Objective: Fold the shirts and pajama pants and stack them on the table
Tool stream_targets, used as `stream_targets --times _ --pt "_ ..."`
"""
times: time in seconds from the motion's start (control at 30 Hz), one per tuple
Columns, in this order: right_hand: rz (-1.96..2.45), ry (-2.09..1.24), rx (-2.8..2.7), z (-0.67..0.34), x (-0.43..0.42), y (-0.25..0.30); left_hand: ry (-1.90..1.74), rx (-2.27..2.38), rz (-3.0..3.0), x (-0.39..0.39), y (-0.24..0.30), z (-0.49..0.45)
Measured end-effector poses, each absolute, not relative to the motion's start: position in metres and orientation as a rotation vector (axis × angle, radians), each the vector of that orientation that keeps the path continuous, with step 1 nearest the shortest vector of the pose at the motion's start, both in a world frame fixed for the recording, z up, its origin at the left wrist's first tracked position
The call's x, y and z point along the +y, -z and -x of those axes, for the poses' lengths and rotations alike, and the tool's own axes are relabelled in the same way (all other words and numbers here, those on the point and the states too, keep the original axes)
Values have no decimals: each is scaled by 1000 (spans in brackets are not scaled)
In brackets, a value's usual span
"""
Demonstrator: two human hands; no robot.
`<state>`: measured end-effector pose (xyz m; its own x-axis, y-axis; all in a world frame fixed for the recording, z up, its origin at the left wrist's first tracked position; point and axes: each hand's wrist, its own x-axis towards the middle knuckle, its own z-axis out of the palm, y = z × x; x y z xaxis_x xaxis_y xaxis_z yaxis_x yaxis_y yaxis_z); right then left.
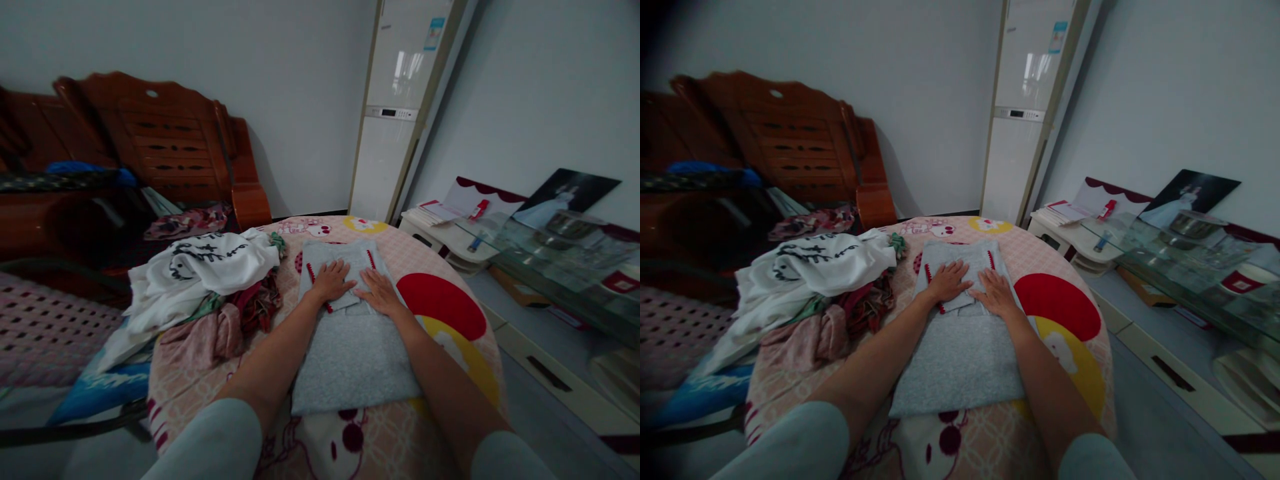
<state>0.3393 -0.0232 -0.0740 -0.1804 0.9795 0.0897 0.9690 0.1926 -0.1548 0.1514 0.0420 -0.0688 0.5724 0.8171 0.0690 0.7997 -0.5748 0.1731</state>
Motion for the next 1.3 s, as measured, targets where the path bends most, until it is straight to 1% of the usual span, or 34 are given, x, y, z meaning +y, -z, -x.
stream_targets --times 0.33,0.53,0.6,0.77,0.9,1.07,1.17,1.3 --pt "1897 -82 -2270 -340 -22 77 -177 1207 -2810 32 69 -123" --pt "1909 -143 -2253 -336 -26 67 -151 1235 -2778 14 60 -96" --pt "1858 -204 -2234 -337 -33 57 -153 1229 -2715 5 51 -90" --pt "1630 -290 -2253 -357 -71 39 -287 1178 -2576 -26 31 -77" --pt "1748 -210 -2341 -382 -105 40 -256 1111 -2617 -49 28 -72" --pt "1897 -74 -2470 -387 -118 36 -138 1308 -2565 -59 28 -71" --pt "1946 -122 -2473 -382 -115 27 -85 1335 -2537 -57 28 -68" --pt "2013 -256 -2409 -384 -111 15 -65 1249 -2514 -54 26 -65"
